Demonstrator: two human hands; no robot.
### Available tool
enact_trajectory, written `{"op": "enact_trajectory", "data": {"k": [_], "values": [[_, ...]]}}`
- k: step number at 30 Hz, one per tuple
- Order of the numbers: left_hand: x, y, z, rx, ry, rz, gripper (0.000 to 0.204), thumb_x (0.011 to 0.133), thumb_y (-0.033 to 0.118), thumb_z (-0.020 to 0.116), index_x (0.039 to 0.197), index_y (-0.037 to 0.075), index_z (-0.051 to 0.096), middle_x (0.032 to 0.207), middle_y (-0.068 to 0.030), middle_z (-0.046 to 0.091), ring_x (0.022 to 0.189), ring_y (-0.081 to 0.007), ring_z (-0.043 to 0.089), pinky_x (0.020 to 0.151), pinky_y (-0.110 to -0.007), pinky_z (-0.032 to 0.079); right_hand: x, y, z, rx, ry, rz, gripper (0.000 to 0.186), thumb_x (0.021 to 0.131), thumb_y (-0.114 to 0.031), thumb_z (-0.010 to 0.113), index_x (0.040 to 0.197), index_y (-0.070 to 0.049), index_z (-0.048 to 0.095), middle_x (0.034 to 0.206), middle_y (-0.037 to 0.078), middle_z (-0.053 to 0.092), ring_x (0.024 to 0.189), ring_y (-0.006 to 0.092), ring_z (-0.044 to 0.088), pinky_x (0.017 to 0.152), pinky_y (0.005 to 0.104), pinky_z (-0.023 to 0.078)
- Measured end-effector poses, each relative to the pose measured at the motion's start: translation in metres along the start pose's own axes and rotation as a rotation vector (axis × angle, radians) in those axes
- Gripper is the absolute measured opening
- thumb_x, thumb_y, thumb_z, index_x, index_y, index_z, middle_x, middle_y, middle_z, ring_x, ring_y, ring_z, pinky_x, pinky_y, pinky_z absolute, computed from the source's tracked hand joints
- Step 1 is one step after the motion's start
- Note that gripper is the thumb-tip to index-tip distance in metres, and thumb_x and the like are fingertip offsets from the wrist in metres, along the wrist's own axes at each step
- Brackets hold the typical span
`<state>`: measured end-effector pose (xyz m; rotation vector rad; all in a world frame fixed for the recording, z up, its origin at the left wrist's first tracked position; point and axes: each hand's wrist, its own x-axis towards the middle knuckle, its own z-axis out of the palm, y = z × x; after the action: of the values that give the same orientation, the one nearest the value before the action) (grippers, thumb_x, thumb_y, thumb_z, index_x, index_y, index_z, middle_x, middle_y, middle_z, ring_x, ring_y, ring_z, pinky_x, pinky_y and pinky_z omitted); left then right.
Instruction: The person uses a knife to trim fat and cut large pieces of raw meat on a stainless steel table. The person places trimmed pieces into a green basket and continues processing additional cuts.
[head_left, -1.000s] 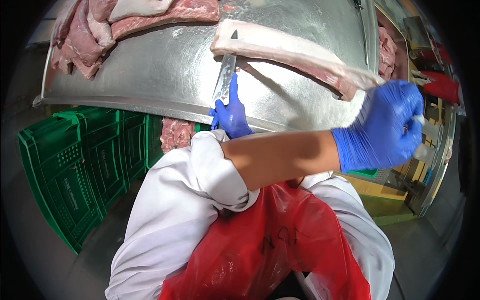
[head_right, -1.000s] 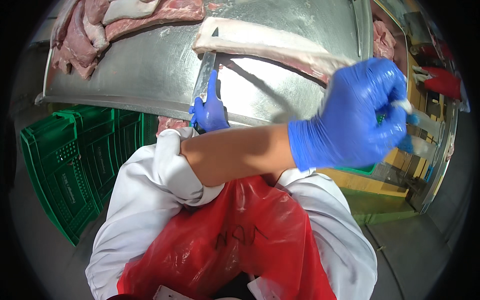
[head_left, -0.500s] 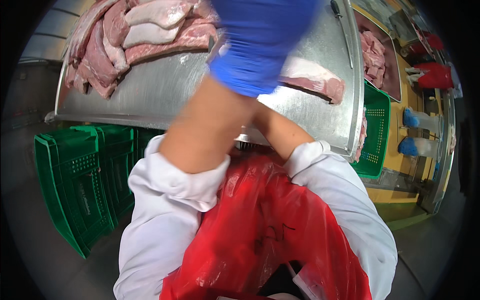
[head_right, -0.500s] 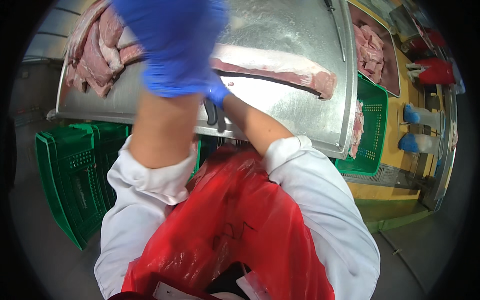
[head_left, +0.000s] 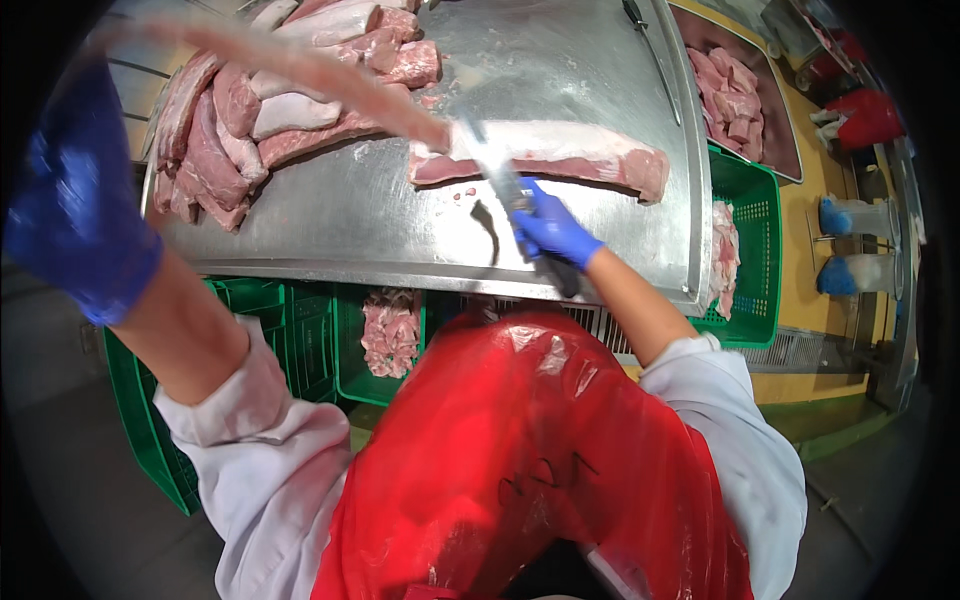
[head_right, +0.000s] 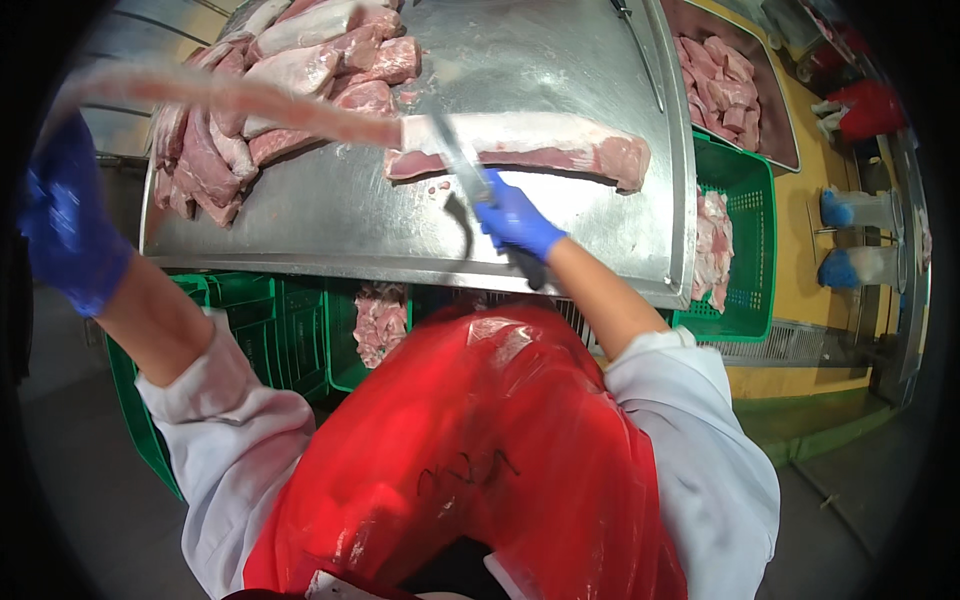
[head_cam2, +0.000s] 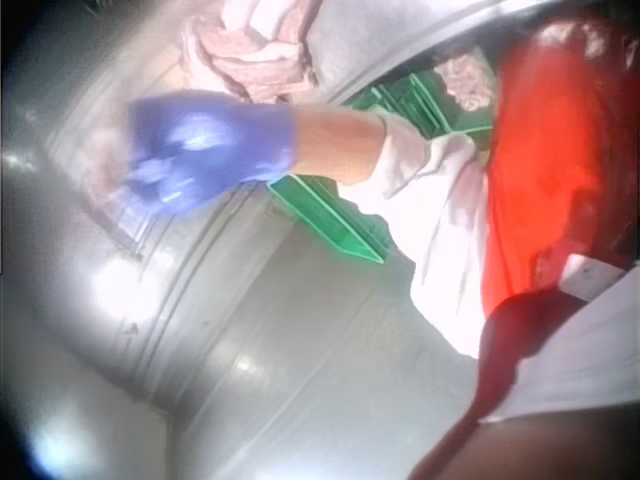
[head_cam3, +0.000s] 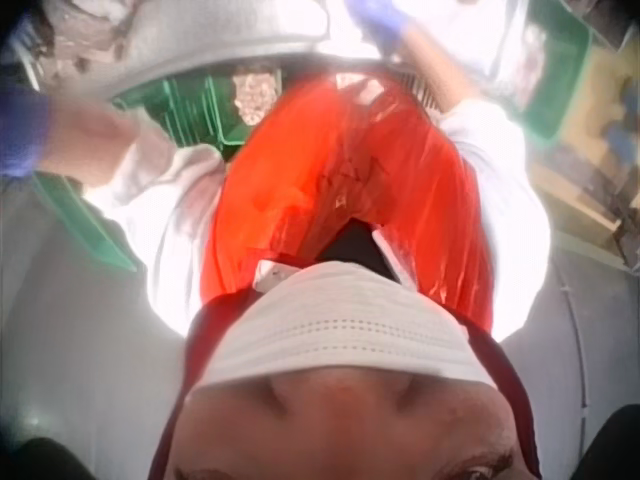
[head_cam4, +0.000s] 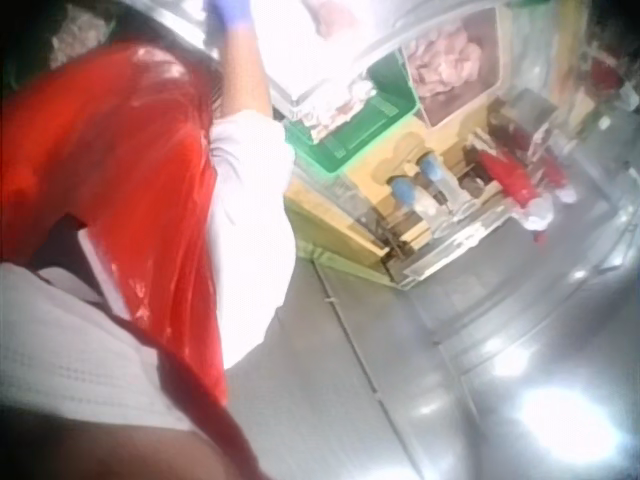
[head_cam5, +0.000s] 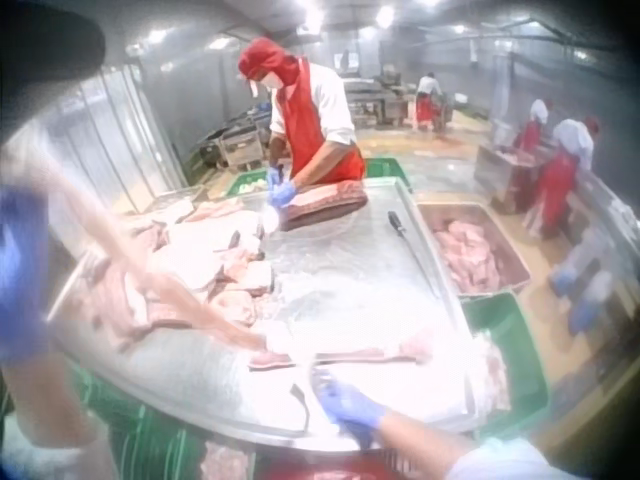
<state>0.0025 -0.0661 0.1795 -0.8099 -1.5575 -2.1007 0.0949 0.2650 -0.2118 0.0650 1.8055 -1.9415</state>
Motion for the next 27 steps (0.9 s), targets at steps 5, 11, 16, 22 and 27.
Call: {"op": "enact_trajectory", "data": {"k": [5,11,16,22,27], "values": [[-0.251,-0.126,-0.191,0.548,0.171,-0.697,0.015,0.094,0.007,0.06,0.108,0.002,0.062,0.104,-0.0066,0.062,0.091,-0.0161,0.056,0.088,-0.036,0.05,-0.092,0.034,-0.097,0.066,0.223,-0.031,0.078,0.096,-0.007,0.06,0.161,-0.018,0.018,0.09,0.007,0.063,0.067,0.0112,0.058,0.055,0.0254,0.05],[-0.369,-0.261,-0.044,1.157,-0.526,-0.455,0.058,0.075,0.019,0.076,0.125,-0.003,0.057,0.123,-0.024,0.058,0.117,-0.0382,0.057,0.105,-0.046,0.043,-0.126,0.024,-0.095,-0.259,0.195,0.113,0.058,0.102,-0.02,0.054,0.156,-0.014,0.034,0.095,0.009,0.063,0.076,0.0116,0.059,0.058,0.0257,0.052],[-0.35,-0.315,0.035,1.384,-0.776,-0.596,0.03,0.087,0.022,0.062,0.108,0.001,0.065,0.108,-0.0241,0.066,0.104,-0.0412,0.062,0.093,-0.049,0.047,-0.112,0.027,-0.052,-0.528,0.039,-0.027,0.045,0.104,-0.022,0.048,0.147,-0.007,0.045,0.094,0.011,0.063,0.072,0.0162,0.061,0.062,0.0314,0.053],[-0.393,-0.383,-0.007,-0.079,-0.293,-1.455,0.035,0.102,0.031,0.045,0.09,0.004,0.065,0.065,-0.0081,0.057,0.06,-0.0222,0.055,0.058,-0.036,0.046,-0.116,0.027,-0.045,-0.389,0.164,0.093,0.042,0.103,-0.019,0.047,0.143,-0.007,0.048,0.08,0.009,0.062,0.058,0.0144,0.059,0.059,0.0305,0.051],[-0.383,-0.339,0.016,-0.237,0.271,-1.699,0.024,0.102,0.02,0.048,0.091,0.003,0.062,0.064,-0.0023,0.052,0.054,-0.0122,0.046,0.051,-0.027,0.04,-0.106,0.018,-0.056,-0.547,0.03,0.001,0.048,0.106,-0.027,0.045,0.153,-0.017,0.04,0.084,0.014,0.061,0.06,0.0186,0.059,0.061,0.033,0.051]]}}
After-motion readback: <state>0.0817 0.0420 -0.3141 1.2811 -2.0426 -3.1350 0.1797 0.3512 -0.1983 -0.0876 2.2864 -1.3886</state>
